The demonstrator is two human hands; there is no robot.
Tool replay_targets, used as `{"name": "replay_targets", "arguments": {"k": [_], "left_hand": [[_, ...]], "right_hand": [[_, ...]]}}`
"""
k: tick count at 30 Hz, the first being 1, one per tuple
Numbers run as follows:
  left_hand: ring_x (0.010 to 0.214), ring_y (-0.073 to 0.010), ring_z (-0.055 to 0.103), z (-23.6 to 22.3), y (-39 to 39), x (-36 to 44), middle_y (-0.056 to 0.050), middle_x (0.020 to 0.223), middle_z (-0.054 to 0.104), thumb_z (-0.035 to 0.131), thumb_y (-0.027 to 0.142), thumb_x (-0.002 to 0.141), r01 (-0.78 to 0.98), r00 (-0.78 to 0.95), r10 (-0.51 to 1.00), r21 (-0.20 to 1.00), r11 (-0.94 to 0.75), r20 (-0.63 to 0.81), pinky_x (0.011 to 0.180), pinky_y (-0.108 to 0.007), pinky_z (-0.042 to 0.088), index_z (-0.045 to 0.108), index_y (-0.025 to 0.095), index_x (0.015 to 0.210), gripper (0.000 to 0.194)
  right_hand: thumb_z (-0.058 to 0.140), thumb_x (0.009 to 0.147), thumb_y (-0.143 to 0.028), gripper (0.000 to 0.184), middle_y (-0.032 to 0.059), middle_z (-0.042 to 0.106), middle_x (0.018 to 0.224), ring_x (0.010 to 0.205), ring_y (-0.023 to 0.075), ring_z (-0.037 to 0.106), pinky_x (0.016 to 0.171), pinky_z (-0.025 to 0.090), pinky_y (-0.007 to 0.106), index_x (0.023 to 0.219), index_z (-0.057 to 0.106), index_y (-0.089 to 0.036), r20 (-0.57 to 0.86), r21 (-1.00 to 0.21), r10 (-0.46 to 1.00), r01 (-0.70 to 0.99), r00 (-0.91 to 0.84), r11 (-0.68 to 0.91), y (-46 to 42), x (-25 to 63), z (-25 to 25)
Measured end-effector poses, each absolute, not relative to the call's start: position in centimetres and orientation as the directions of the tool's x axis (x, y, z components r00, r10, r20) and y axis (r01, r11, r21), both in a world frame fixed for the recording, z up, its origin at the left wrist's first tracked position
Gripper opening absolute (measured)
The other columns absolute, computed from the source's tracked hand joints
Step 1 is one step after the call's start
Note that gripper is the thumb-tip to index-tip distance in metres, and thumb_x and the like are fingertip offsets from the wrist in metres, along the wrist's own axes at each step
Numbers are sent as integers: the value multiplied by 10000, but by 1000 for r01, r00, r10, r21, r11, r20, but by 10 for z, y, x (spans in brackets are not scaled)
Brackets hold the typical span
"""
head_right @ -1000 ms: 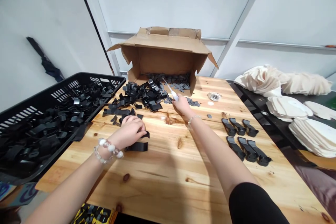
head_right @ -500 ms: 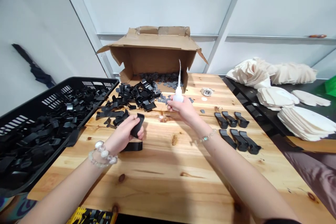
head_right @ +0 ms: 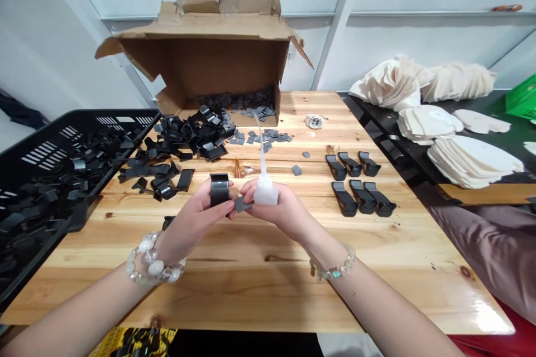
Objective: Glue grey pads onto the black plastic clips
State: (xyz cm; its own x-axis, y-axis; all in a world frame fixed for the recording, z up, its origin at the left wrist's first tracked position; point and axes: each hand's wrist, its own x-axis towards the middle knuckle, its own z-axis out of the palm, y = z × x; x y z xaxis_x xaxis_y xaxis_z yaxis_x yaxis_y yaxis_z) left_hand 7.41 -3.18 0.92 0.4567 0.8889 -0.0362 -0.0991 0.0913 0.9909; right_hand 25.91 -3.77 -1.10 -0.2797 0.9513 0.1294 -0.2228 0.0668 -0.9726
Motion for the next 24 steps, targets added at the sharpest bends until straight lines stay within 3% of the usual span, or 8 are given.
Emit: {"name": "replay_targets", "arguments": {"k": [5, 13, 24], "left_hand": [[733, -79, 535, -5, -33, 70, 17, 878, 578, 614, 212, 855, -176, 440, 898, 979, 98, -11, 724, -237, 436, 488, 182, 1077, 257], [767, -79, 541, -7, -35, 69, 14, 919, 573, 622, 239, 858, -211, 441, 893, 956, 202, -91, 737, -236, 438, 500, 195, 1111, 284], [738, -88, 546, -7, -33, 69, -20, 923, 624, 642, 217, 827, -236, 453, 878, 929, 286, -155, 688, -235, 425, 508, 171, 1083, 293]], "right_hand": [[668, 747, -121, 86, 18, 602, 974, 926, 144, 571, 839, 456, 280, 784, 646, -195, 116, -991, 945, -92, -306, 92, -43, 256, -6], [632, 741, -54, 165, 15, 606, 974, 930, 151, 578, 830, 461, 283, 797, 650, -208, 192, -978, 951, 32, -243, 206, -49, 253, -5], [644, 780, -79, 198, 7, 615, 966, 932, 136, 590, 847, 484, 278, 907, 647, -230, 222, -975, 946, -82, -237, 208, -52, 250, -4]]}}
